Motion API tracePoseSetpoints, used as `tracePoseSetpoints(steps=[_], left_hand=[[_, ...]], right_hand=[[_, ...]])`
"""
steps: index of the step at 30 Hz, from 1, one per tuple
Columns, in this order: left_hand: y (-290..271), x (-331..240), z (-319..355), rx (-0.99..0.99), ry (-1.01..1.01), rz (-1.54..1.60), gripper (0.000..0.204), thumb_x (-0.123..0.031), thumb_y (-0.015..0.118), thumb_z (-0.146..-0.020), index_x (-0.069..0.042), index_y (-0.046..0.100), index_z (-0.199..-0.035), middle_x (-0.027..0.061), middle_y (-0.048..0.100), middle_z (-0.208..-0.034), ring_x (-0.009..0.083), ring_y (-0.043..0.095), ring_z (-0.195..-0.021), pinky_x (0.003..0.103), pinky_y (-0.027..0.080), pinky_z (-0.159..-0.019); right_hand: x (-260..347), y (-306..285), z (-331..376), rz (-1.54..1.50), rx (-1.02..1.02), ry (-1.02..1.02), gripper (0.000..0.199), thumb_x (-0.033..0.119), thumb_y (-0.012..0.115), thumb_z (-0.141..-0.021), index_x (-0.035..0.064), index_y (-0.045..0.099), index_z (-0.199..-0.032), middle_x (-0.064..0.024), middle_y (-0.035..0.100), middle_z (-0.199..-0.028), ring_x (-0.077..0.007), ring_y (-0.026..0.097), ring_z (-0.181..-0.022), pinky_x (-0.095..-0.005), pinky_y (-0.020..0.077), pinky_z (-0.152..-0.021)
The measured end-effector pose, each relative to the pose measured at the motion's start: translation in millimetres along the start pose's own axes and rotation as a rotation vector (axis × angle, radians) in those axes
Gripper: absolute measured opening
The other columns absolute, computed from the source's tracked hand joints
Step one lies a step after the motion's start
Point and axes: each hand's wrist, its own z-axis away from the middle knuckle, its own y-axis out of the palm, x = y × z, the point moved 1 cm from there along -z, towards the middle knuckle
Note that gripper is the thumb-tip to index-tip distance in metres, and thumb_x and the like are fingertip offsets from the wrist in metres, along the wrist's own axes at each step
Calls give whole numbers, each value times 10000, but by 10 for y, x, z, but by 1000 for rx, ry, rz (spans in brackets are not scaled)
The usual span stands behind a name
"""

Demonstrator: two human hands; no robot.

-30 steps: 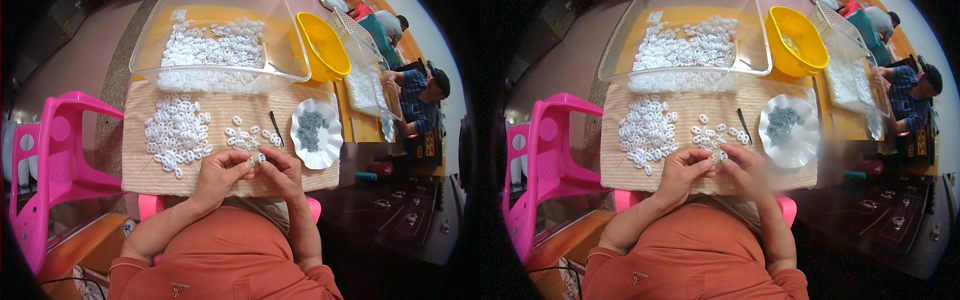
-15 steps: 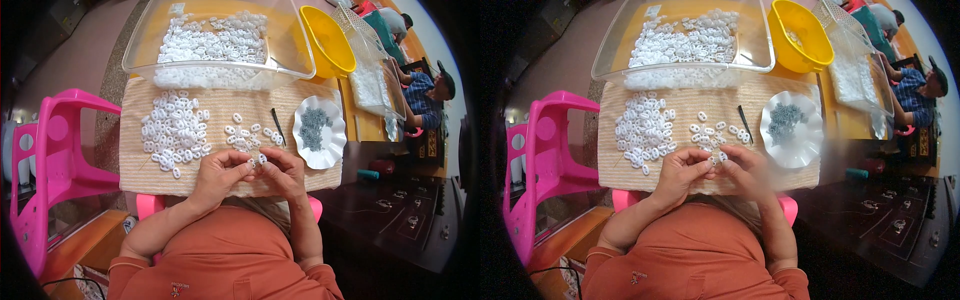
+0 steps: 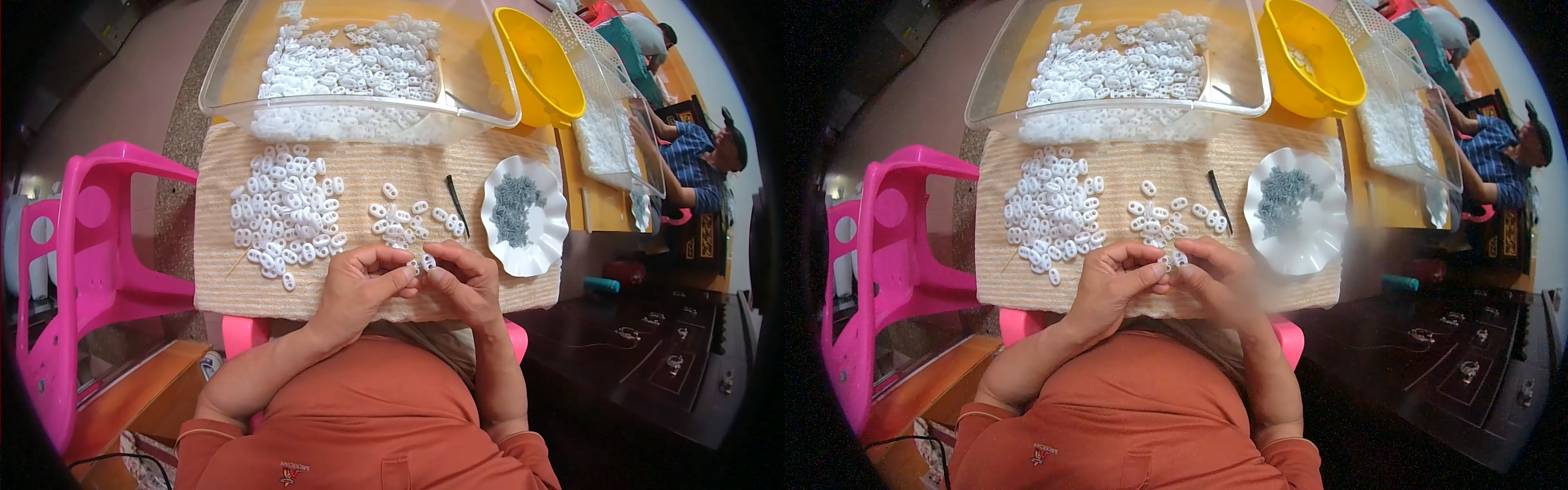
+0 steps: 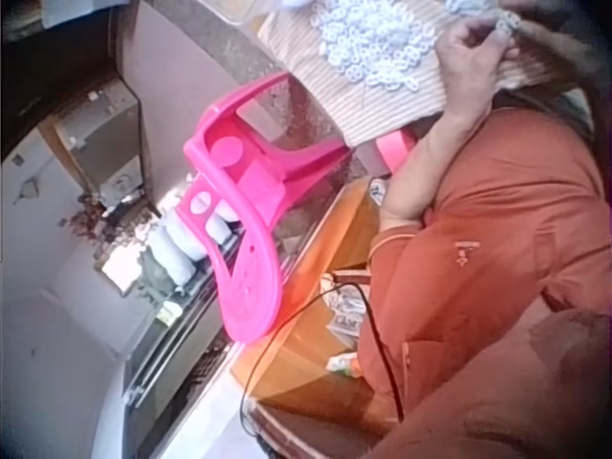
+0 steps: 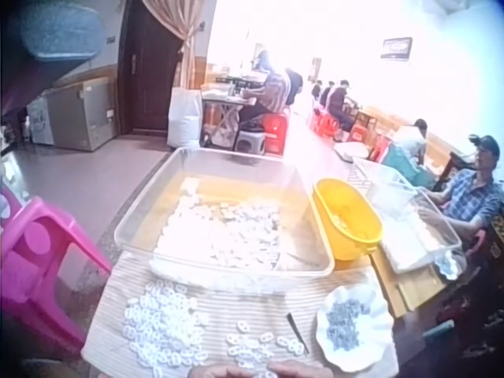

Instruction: Assembling small white plastic components by inserting metal pins or smaller parts into them manually and using a small probe tool.

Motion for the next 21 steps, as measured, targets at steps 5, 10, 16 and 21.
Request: tracePoseSetpoints(steps=[5,10,16,21], left_hand=[[10,-12,8,-6,-9,-8,168,-8,610,-887,53,611,-1044,104,659,-938,116,638,-807,230,559,-724],[12,-17,8,-18,-13,-14,167,5,613,-877,50,607,-1037,117,660,-920,141,654,-787,250,570,-715],[2,0,4,-27,-11,-16,161,2,612,-879,48,609,-1033,111,660,-913,139,653,-780,245,567,-716],[6,-6,5,-20,-22,-11,154,-3,615,-880,43,612,-1028,106,659,-909,134,650,-790,242,565,-715]], right_hand=[[6,-4,3,-8,4,6,302,-10,619,-870,-70,586,-1164,-101,611,-1014,-151,604,-918,-251,482,-808],[2,-2,0,-9,7,-8,300,-11,623,-867,-70,588,-1159,-102,610,-1016,-150,601,-918,-249,478,-808],[17,3,2,52,0,-29,300,-15,623,-865,-72,588,-1158,-104,610,-1022,-153,603,-923,-250,480,-810],[-23,-12,9,8,5,-6,294,-23,623,-865,-76,589,-1152,-108,610,-1029,-152,612,-921,-253,492,-811]])
